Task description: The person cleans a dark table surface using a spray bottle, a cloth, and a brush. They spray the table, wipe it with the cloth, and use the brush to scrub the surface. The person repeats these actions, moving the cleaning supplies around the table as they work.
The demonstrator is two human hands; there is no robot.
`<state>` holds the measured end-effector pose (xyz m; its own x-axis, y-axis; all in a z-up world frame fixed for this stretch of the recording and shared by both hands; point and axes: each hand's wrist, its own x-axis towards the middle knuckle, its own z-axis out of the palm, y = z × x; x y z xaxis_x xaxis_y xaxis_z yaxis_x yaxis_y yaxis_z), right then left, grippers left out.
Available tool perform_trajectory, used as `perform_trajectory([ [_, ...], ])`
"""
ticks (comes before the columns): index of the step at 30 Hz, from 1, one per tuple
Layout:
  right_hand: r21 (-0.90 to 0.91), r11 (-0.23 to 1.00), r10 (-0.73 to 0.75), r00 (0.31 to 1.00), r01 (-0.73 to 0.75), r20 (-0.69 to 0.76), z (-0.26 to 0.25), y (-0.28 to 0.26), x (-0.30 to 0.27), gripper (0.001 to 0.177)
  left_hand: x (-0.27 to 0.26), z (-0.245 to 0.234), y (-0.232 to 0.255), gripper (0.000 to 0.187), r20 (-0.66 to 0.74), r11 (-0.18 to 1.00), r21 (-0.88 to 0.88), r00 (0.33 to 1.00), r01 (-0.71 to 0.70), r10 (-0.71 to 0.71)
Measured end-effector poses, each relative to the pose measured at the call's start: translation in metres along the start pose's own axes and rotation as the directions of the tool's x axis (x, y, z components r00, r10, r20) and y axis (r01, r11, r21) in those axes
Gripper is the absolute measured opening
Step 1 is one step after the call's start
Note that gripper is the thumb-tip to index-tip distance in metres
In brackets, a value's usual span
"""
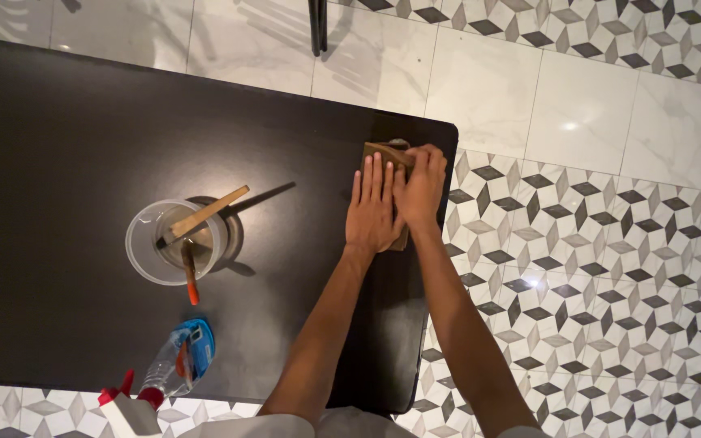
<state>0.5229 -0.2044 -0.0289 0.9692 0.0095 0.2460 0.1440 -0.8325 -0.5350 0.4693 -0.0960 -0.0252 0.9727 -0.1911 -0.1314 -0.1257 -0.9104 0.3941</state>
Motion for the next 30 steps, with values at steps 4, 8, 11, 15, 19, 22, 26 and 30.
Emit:
perform_trajectory([
  [4, 0.028, 0.998, 0.062, 0.998, -0.063, 0.034, 0.000, 0.014, 0.015, 0.040, 0.000, 0.000, 0.000, 0.092, -0.030, 1.000, -0.012, 1.000, 0.005, -0.006],
  [8, 0.042, 0.993, 0.105, 0.991, -0.108, 0.084, 0.004, 0.022, 0.021, 0.028, 0.000, 0.001, 0.002, 0.091, -0.029, 1.000, -0.002, 0.999, 0.012, -0.013],
  [11, 0.065, 0.983, 0.163, 0.979, -0.172, 0.123, 0.009, 0.023, 0.021, 0.028, 0.000, 0.002, 0.002, 0.091, -0.031, 1.000, 0.003, 0.999, 0.014, -0.014],
  [15, 0.035, 0.988, 0.142, 0.978, -0.149, 0.153, 0.014, 0.025, 0.026, 0.024, 0.000, 0.004, 0.000, 0.092, -0.029, 1.000, 0.007, 0.999, 0.014, -0.014],
  [19, 0.026, 0.991, 0.123, 0.979, -0.129, 0.162, 0.011, 0.024, 0.028, 0.028, 0.000, 0.007, 0.000, 0.091, -0.052, 1.000, 0.014, 0.999, 0.009, -0.008],
  [22, -0.002, 0.994, 0.109, 0.977, -0.110, 0.183, 0.008, 0.022, 0.027, 0.027, 0.000, 0.006, 0.001, 0.091, -0.038, 1.000, 0.017, 0.999, 0.015, -0.015],
  [26, -0.011, 0.999, 0.051, 0.979, -0.050, 0.196, 0.004, 0.022, 0.028, 0.023, 0.000, 0.003, 0.000, 0.091, -0.029, 1.000, 0.011, 0.999, 0.015, -0.015],
  [30, 0.028, 1.000, 0.008, 0.985, -0.013, 0.171, -0.003, 0.016, 0.027, 0.020, 0.002, 0.004, 0.000, 0.090, -0.019, 1.000, 0.017, 1.000, 0.017, -0.016],
])
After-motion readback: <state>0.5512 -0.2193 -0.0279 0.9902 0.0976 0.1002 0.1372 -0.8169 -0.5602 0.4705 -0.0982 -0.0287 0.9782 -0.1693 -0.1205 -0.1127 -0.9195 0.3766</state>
